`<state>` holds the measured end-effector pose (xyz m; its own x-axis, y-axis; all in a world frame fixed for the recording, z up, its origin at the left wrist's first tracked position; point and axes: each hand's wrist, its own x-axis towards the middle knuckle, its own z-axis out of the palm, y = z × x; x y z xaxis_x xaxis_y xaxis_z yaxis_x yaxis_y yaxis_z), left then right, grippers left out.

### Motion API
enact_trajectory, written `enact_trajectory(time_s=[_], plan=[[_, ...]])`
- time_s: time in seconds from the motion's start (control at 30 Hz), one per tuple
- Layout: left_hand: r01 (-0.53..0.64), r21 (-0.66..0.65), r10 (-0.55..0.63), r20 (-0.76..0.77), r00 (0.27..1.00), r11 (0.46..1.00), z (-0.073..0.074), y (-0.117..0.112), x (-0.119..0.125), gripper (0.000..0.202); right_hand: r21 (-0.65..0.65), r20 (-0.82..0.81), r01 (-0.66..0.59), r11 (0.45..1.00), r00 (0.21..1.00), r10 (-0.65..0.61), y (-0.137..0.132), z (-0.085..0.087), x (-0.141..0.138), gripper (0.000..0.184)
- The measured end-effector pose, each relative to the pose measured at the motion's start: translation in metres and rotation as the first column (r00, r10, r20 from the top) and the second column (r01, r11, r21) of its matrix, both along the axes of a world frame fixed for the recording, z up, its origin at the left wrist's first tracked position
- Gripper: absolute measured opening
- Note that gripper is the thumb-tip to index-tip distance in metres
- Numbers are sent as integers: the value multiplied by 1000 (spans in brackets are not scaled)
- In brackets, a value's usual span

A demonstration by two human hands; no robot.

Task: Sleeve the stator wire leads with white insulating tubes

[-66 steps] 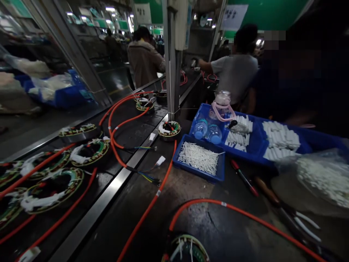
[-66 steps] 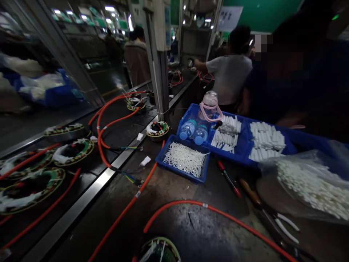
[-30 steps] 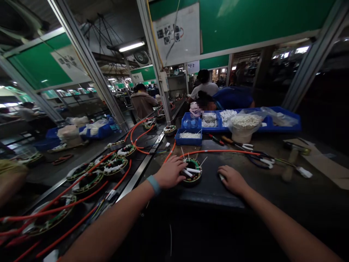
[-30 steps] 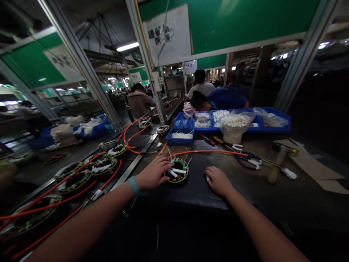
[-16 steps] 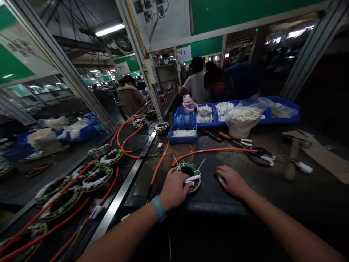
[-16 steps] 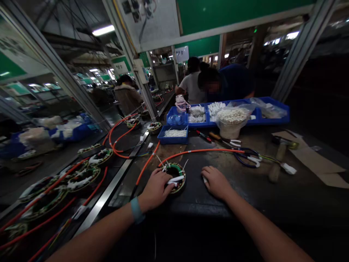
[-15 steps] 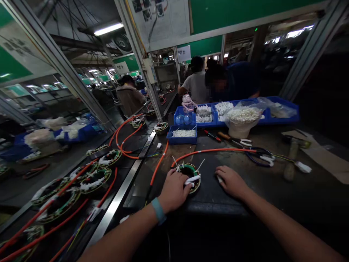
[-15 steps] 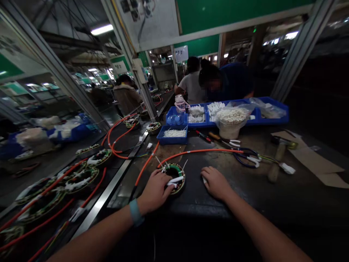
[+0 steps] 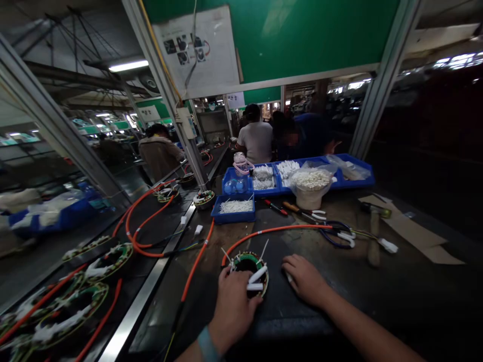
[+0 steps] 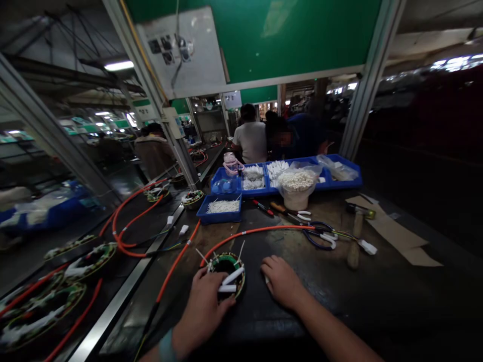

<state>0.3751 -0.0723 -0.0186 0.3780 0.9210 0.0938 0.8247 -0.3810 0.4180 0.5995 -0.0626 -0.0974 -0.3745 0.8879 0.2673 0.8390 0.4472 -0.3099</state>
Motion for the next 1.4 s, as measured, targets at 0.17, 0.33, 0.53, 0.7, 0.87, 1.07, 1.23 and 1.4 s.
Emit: enact_trajectory(time_s=[0.17, 0.33, 0.53, 0.7, 0.87, 1.07, 1.23, 1.4], plan=[[56, 53, -57, 12, 998, 997, -10, 0, 20, 45, -12, -41, 14, 1000, 999, -15, 2, 3, 3, 34], [291, 142, -303, 76, 950, 946, -1, 27, -37, 70, -51, -212, 71, 996, 974, -80, -17, 18, 10, 49], [628, 51, -610, -185, 770, 777, 18, 55, -50, 62, 233, -122, -81, 969, 986, 111, -37, 23, -21, 66], [561, 287, -574, -45, 818, 776, -12, 48, -17, 26, 463, 102, -133, 876, 990, 96, -17, 3, -40, 61], [427, 390, -485, 61, 872, 816, -46, 44, -20, 30, 572, 103, -137, 809, 990, 95, -16, 4, -34, 45], [303, 422, -345, 25, 938, 854, -57, 29, -14, 42, 682, 38, -131, 720, 989, 144, -27, 16, -42, 27], [400, 452, -425, -50, 904, 797, -44, 27, -20, 61, 711, -15, -102, 696, 987, 160, -30, 29, -45, 31], [482, 644, -501, -172, 848, 595, -44, 38, -28, 44, 689, -98, -38, 724, 985, 145, -31, 29, -51, 28]])
